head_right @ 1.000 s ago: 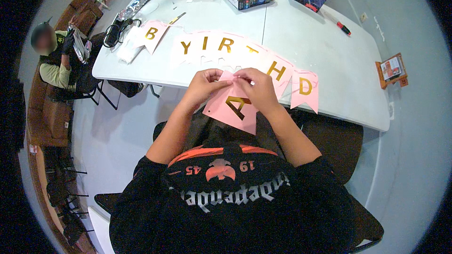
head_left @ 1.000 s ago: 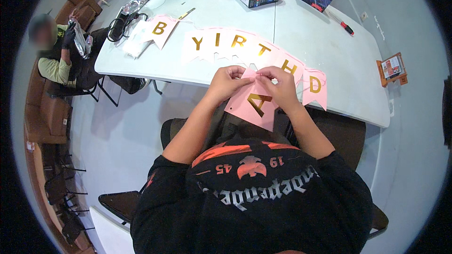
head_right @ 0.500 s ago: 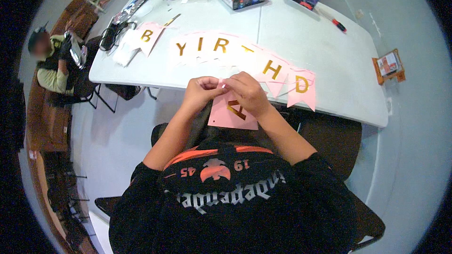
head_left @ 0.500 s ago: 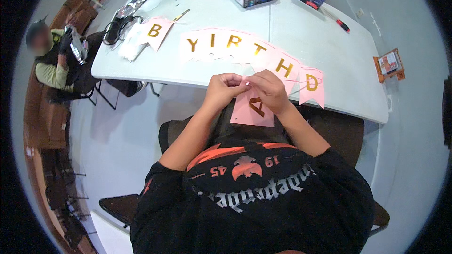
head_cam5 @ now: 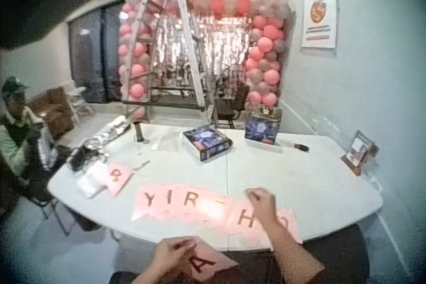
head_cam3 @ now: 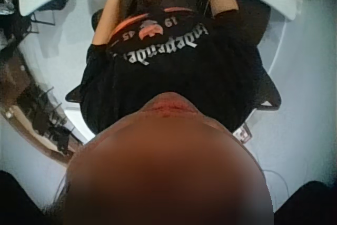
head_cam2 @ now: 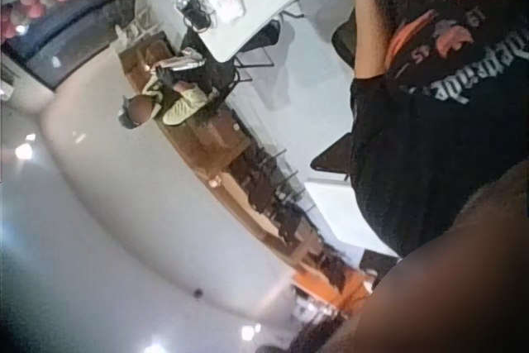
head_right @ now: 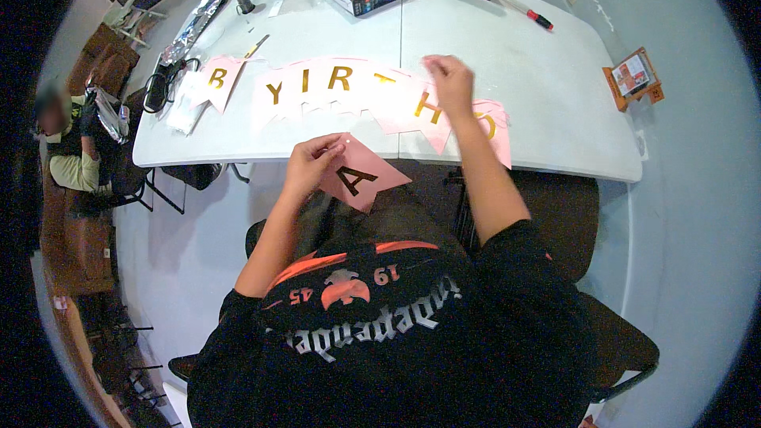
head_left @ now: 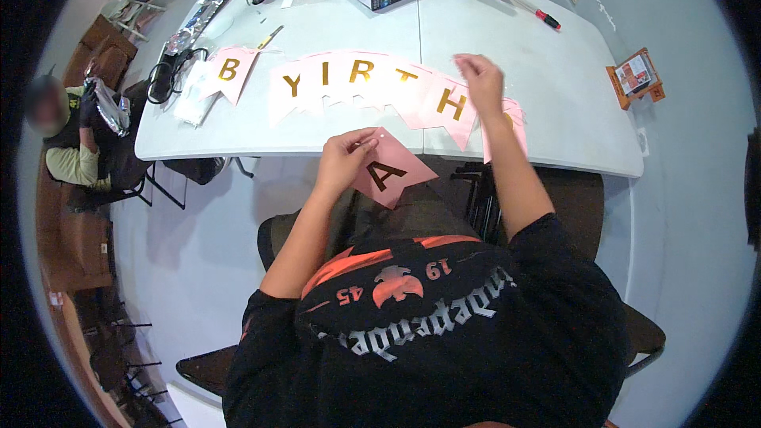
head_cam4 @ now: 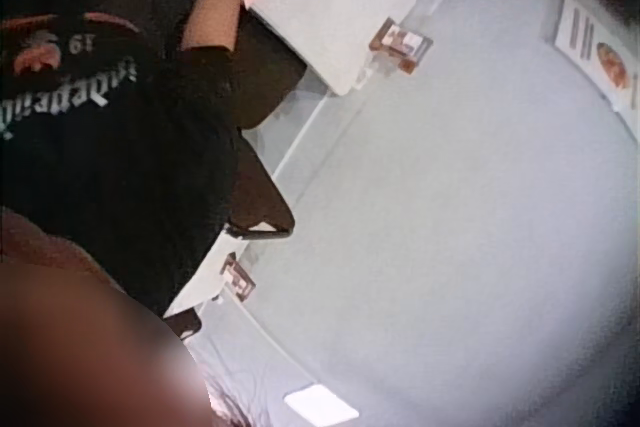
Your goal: The person assembles a pink and gold 'HAPPY BIRTHDAY' banner by threading individual lettered pennants onto a string. They handle each pennant one at a time, aligning holes and pulling the string through, then arrange the letters in order on the table.
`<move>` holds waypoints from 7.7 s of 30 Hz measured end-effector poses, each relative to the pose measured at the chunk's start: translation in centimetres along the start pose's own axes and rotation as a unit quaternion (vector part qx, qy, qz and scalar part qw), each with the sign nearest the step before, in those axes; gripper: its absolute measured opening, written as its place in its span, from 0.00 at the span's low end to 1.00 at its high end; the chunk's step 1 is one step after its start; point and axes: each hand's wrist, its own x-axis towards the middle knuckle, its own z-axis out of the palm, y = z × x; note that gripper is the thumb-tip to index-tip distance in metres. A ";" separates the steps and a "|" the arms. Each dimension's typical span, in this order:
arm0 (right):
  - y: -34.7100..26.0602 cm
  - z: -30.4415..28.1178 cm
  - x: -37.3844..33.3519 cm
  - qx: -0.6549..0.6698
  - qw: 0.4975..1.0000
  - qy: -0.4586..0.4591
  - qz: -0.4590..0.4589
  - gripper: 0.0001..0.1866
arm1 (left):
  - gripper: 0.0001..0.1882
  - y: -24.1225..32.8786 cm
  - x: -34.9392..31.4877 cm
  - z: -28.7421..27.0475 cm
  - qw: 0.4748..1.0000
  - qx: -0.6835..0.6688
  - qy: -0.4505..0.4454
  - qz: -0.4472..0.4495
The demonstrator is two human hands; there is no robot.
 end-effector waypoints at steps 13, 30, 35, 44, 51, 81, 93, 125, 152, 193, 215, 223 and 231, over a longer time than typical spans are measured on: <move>-3.6 -2.8 -4.0 0.269 0.851 -0.436 0.119 0.02 | 0.17 3.3 -1.3 1.4 0.947 0.237 -0.030 0.216; -8.5 0.6 -7.1 0.322 0.902 -0.191 0.214 0.08 | 0.18 1.0 -0.9 -3.0 0.952 -0.291 0.002 -0.091; -9.2 0.1 -7.1 0.269 0.884 -0.317 0.212 0.09 | 0.17 2.8 -0.5 -0.9 0.954 -0.289 -0.080 0.003; -10.4 -1.0 -7.5 0.346 0.869 -0.310 0.169 0.13 | 0.12 3.4 -0.2 1.3 0.943 -0.299 -0.141 0.041; -11.0 -1.5 -7.4 0.375 0.853 -0.340 0.126 0.13 | 0.12 3.6 -0.5 1.0 0.948 -0.279 -0.146 0.053; -10.5 -1.0 -8.5 0.261 0.886 -0.356 0.140 0.15 | 0.15 3.5 -2.0 1.1 0.993 -0.101 -0.042 0.052; -9.7 0.0 -8.8 0.051 0.919 -0.391 0.025 0.12 | 0.29 2.4 -1.3 -0.4 0.985 -0.122 -0.107 -0.059; -6.2 -0.6 -8.1 0.219 0.807 -0.442 0.323 0.05 | 0.09 3.7 5.3 -0.2 0.982 0.045 -0.088 0.158; -8.9 0.3 -6.0 0.279 0.907 -0.292 0.123 0.05 | 0.11 -0.2 1.4 1.1 0.907 -0.404 0.063 -0.100; -8.9 1.3 -6.2 0.054 0.918 -0.383 0.086 0.11 | 0.15 1.1 0.1 3.0 0.946 -0.312 -0.040 -0.082; -9.2 -3.8 -9.3 0.057 0.988 -0.134 -0.054 0.07 | 0.09 5.3 -0.2 6.2 0.964 -0.192 -0.077 0.168; -12.4 -12.6 -2.4 0.202 0.912 -0.335 0.125 0.05 | 0.26 10.5 5.0 4.8 0.828 0.199 -0.127 0.509; -14.6 -21.2 2.1 0.058 0.966 -0.221 0.122 0.07 | 0.30 15.0 3.4 11.5 0.880 0.279 -0.236 0.303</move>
